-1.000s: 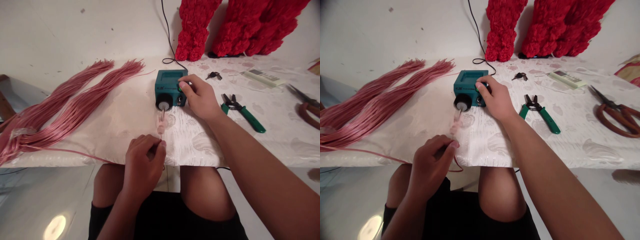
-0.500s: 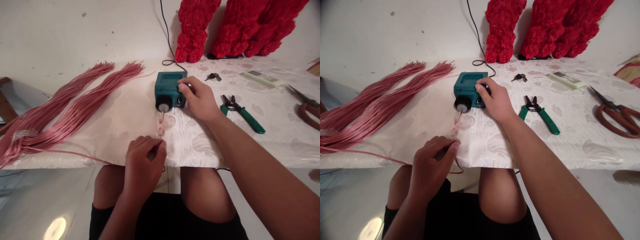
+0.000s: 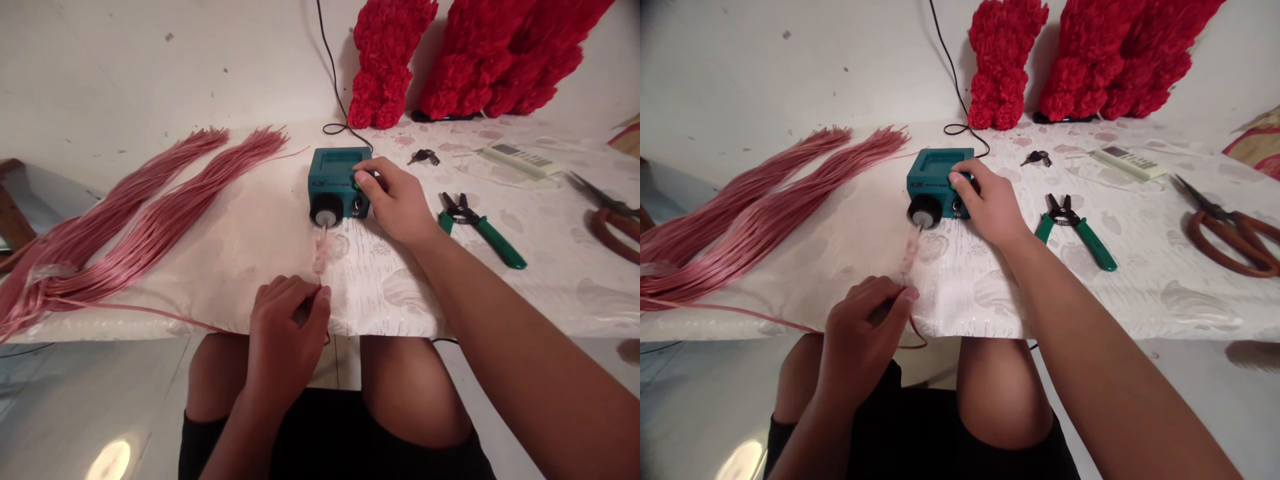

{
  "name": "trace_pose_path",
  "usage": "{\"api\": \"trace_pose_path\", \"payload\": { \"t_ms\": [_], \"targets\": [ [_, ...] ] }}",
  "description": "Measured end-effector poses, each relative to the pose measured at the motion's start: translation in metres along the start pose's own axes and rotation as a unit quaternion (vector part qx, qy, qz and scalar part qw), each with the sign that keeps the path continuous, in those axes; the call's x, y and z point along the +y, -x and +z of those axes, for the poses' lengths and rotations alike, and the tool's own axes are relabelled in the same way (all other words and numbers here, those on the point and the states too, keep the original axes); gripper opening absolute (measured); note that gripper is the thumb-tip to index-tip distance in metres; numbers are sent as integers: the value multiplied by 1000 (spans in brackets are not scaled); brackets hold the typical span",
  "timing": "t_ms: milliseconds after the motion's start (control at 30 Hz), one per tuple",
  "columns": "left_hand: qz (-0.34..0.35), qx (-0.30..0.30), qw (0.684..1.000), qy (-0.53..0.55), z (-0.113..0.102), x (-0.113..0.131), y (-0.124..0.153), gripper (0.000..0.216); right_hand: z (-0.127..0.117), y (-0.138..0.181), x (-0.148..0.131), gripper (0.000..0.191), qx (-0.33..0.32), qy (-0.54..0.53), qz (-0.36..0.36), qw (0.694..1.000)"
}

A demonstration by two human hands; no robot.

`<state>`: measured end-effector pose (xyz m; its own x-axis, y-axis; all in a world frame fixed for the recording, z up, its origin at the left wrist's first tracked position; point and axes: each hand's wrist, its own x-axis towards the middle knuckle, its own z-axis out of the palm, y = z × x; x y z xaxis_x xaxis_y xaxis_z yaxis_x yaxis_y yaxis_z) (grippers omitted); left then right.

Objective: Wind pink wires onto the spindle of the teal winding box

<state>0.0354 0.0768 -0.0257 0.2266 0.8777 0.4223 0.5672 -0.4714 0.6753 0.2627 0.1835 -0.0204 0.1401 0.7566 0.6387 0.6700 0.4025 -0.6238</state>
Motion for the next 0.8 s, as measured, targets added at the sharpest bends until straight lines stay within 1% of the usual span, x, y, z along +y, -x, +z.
{"api": "trace_pose_path", "payload": {
  "t_ms": [167, 333, 800],
  "targets": [
    [-3, -12, 1000, 0, -2, 1, -1, 24, 0, 0, 0, 30, 1, -6, -3, 1000],
    [3, -30, 1000, 0, -3, 1, -4, 23, 0, 0, 0, 35, -1, -10, -5, 1000],
    [21, -46, 999, -8, -3, 0, -5, 26, 0, 0, 1, 37, -1, -16, -6, 1000]
  ]
}}
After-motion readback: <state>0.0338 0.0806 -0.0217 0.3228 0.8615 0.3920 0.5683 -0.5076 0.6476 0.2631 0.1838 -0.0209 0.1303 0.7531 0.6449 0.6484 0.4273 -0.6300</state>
